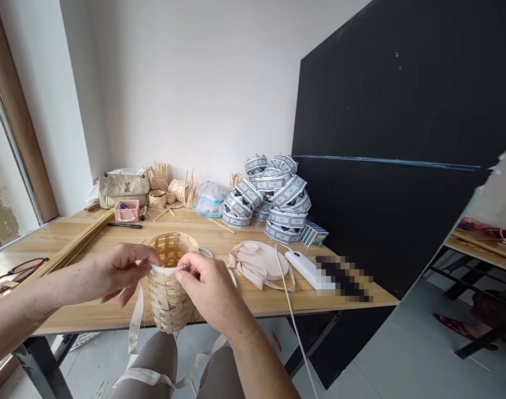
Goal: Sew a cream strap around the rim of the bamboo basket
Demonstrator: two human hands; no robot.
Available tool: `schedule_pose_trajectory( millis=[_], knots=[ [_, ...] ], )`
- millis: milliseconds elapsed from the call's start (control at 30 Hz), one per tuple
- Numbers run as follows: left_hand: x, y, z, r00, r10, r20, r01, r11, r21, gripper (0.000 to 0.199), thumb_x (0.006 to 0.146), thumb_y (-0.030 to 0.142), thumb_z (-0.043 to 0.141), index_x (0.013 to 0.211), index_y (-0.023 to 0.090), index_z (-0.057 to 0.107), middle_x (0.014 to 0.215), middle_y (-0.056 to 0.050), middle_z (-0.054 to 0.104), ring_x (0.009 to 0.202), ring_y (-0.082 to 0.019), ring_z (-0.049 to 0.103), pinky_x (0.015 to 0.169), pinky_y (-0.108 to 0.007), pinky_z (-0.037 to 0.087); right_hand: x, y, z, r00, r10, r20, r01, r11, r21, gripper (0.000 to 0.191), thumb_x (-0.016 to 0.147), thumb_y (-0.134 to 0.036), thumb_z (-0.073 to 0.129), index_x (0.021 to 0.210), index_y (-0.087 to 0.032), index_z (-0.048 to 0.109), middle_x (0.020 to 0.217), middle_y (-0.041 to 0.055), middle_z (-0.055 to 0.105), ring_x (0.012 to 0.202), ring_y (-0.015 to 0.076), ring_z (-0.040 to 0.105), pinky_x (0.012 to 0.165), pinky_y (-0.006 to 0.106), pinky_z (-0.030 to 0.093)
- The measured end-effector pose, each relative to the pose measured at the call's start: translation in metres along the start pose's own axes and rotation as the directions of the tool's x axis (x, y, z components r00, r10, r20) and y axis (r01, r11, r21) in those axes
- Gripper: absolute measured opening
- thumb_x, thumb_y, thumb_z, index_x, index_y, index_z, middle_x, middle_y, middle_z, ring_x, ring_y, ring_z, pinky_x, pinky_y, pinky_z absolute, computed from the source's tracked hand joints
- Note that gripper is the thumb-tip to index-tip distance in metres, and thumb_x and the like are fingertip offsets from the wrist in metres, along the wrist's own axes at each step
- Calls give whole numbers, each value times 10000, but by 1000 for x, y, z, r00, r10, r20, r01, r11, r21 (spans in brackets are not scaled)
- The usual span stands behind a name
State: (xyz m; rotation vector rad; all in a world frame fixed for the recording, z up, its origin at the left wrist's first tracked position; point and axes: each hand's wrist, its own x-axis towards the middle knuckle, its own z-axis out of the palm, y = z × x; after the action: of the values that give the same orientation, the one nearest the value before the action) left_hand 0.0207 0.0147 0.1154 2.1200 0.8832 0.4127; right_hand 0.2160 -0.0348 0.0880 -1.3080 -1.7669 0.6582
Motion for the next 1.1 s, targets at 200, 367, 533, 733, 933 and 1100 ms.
schedule_pose_trajectory(
  millis=[200, 367, 533, 733, 933, 1100],
  knots=[
    [8, -2, -5, 995, 98, -28, -101, 989, -111, 101, 774, 206, 448, 817, 161, 526, 509, 21, 577, 445, -121, 567, 407, -187, 469, 8, 5, 4, 998, -42, -51, 46, 996, 71, 76, 779, -236, 503, 766, -185, 558, 606, -57, 458, 577, 99, 398, 538, 219, 302],
    [12, -11, -5, 990, 118, -83, -128, 983, -131, 110, 786, 270, 507, 761, 165, 529, 553, 15, 595, 524, -136, 603, 502, -217, 500, 13, 6, 9, 997, -38, -72, 43, 996, 78, 78, 773, -233, 506, 755, -183, 562, 562, -66, 424, 539, 93, 365, 506, 216, 278],
    [20, -17, 5, 965, 142, -219, -169, 979, -110, 378, 783, 463, 550, 555, 176, 456, 420, 42, 482, 365, -81, 443, 376, -176, 344, 11, 3, 12, 994, -48, -95, 52, 997, 50, 79, 785, -229, 507, 743, -182, 555, 561, -68, 421, 535, 86, 359, 500, 211, 271],
    [27, -21, 14, 932, 160, -325, -204, 973, -104, 366, 733, 449, 603, 538, 157, 503, 422, 53, 444, 359, -70, 440, 397, -179, 370, 10, 6, 11, 997, 27, -74, -13, 982, 187, 125, 767, -251, 551, 845, -177, 614, 593, -58, 468, 556, 90, 403, 520, 209, 315],
    [25, -23, 17, 898, 233, -373, -286, 953, -95, 280, 757, 409, 600, 772, 143, 684, 658, -13, 590, 384, -54, 458, 348, -157, 401, 15, 5, 15, 988, 7, -153, 34, 964, 263, 178, 771, -291, 556, 838, -172, 670, 644, -27, 529, 595, 105, 444, 548, 219, 350],
    [23, -19, 17, 912, 219, -347, -259, 963, -74, 309, 776, 415, 576, 747, 136, 705, 645, -9, 539, 407, -59, 472, 353, -155, 414, 14, 5, 17, 980, -21, -198, 59, 980, 190, 141, 760, -276, 561, 696, -167, 625, 578, -42, 471, 557, 97, 400, 514, 213, 315]
  ],
)
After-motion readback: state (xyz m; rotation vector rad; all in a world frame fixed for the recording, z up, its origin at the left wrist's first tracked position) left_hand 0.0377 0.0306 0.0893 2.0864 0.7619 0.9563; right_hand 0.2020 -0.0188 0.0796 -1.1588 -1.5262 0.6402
